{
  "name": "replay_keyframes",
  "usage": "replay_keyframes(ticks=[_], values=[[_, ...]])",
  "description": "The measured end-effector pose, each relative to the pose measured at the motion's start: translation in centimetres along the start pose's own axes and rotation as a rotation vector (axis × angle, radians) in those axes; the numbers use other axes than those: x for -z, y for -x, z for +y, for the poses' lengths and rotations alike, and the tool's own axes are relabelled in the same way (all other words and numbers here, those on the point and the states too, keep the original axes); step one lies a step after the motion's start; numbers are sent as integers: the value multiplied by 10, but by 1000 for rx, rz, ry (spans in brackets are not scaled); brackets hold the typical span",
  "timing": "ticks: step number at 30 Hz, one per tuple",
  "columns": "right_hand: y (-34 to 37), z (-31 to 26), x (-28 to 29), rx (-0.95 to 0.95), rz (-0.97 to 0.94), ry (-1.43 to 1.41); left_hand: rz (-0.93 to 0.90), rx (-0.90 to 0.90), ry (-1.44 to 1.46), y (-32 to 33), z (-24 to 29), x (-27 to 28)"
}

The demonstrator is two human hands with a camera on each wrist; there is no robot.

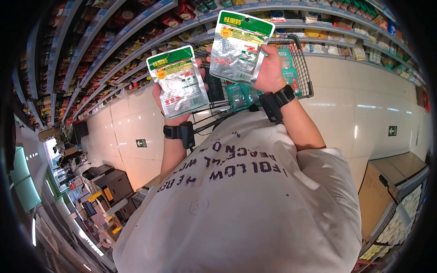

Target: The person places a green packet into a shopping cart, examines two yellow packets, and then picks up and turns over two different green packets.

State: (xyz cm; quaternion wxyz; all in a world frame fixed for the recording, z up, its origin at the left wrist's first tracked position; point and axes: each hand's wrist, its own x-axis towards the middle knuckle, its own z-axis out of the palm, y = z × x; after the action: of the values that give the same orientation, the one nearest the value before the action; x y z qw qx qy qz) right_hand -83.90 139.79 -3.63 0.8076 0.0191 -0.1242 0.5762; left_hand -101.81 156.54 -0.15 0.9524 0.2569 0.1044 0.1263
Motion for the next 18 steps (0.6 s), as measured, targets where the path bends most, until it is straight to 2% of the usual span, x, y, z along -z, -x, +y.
replay_keyframes(ticks=[1, 3, 4, 5, 7, 8, 12, 13, 15, 18], values=[[2, 1, 4, 1, 1, -2, -25, 12, 37, 0, 0, -5], [7, 3, 21, -13, 175, -116, -30, 21, 56, 1, 1, -19], [5, 6, 21, -58, 54, -167, -38, 28, 76, 2, 2, -26], [6, 9, 18, -56, 55, -167, -38, 30, 77, 2, 2, -30], [7, 16, 8, -54, 409, 100, -43, 18, -22, 1, 5, -38], [7, 18, 20, -73, 217, -67, -20, 35, -19, 1, 6, -43], [13, 25, 9, -81, 136, -116, 70, 42, -195, 2, -4, -52], [14, 25, 9, -70, 139, -121, 69, 54, -198, -1, -5, -51], [18, 22, 11, -22, 345, 59, 53, 84, -164, -6, -8, -46], [24, 19, 13, -5, 401, 68, 85, 154, -107, -16, -13, -41]])
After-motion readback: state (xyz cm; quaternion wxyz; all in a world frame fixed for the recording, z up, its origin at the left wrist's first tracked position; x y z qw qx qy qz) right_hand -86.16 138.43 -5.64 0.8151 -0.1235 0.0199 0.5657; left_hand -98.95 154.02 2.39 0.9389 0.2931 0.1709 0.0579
